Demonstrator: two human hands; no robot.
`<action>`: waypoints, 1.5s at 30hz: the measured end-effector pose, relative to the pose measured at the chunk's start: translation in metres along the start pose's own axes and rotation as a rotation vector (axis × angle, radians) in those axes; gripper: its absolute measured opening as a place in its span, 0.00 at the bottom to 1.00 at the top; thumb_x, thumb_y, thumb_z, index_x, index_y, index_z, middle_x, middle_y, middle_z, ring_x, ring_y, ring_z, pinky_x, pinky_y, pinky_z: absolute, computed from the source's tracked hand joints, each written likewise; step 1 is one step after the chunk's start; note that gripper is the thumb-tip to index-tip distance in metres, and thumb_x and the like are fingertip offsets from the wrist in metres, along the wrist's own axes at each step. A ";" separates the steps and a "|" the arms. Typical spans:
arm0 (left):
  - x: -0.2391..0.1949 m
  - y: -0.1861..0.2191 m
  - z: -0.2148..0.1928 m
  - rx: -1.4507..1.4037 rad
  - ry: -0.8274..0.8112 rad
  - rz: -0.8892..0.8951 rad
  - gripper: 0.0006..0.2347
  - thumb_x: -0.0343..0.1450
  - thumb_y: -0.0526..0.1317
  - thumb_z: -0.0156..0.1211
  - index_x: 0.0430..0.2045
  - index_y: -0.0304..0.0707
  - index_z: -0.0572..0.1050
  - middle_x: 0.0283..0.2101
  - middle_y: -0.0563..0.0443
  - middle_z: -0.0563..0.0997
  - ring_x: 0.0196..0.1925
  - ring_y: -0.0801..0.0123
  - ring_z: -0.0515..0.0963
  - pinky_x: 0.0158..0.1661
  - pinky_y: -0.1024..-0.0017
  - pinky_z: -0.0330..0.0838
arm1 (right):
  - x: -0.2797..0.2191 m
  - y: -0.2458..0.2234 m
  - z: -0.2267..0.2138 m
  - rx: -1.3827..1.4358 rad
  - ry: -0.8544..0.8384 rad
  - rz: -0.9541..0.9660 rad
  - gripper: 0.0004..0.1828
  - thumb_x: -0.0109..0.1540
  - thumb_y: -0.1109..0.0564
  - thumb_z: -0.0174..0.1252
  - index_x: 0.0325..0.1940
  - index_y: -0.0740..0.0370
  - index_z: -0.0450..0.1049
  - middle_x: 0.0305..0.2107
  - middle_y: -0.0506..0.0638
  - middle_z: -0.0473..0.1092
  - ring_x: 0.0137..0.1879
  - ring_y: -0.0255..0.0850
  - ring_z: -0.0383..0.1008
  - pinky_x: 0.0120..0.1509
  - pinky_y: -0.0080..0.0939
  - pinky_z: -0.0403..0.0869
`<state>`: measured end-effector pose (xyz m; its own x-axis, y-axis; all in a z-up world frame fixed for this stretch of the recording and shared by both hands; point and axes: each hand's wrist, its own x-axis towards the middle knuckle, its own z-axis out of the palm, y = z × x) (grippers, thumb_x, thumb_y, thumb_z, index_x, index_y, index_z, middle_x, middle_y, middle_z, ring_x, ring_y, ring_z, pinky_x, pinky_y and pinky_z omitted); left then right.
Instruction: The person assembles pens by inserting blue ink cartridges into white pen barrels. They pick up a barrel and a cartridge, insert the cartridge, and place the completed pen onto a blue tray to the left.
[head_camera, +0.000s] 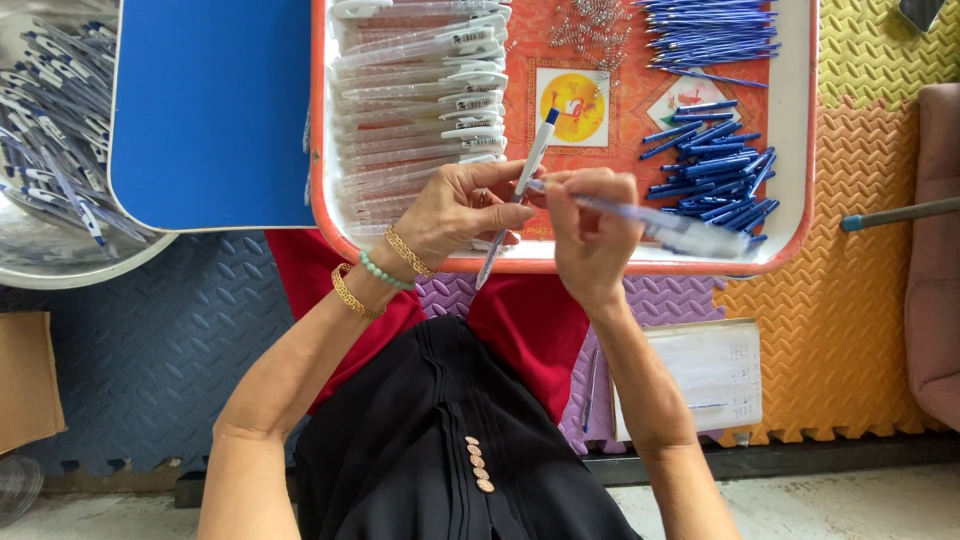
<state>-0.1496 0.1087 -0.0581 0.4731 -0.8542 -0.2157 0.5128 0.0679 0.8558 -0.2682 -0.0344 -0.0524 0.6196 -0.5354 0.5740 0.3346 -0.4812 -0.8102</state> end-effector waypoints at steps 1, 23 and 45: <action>0.003 -0.006 -0.002 0.004 0.013 0.000 0.25 0.70 0.33 0.80 0.64 0.39 0.79 0.42 0.50 0.87 0.38 0.71 0.90 0.39 0.66 0.95 | -0.002 0.009 -0.004 -0.167 -0.037 -0.114 0.10 0.69 0.66 0.71 0.45 0.63 0.74 0.39 0.59 0.81 0.39 0.48 0.85 0.31 0.41 0.79; 0.016 -0.023 0.003 0.111 -0.019 0.053 0.24 0.74 0.35 0.75 0.67 0.35 0.76 0.44 0.45 0.85 0.38 0.69 0.89 0.38 0.66 0.95 | -0.009 0.027 -0.022 -0.316 -0.053 -0.513 0.09 0.63 0.68 0.74 0.42 0.62 0.80 0.39 0.63 0.83 0.38 0.54 0.86 0.38 0.47 0.84; 0.007 0.015 0.014 0.354 -0.234 0.019 0.20 0.83 0.42 0.55 0.73 0.40 0.73 0.32 0.60 0.75 0.23 0.81 0.56 0.23 0.80 0.56 | 0.084 0.014 -0.114 0.113 0.087 0.539 0.14 0.78 0.44 0.56 0.42 0.50 0.75 0.22 0.39 0.65 0.23 0.27 0.62 0.22 0.30 0.61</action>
<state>-0.1491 0.0965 -0.0402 0.2837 -0.9513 -0.1206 0.2082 -0.0617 0.9761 -0.2922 -0.1653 -0.0019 0.6646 -0.7430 0.0789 0.0642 -0.0484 -0.9968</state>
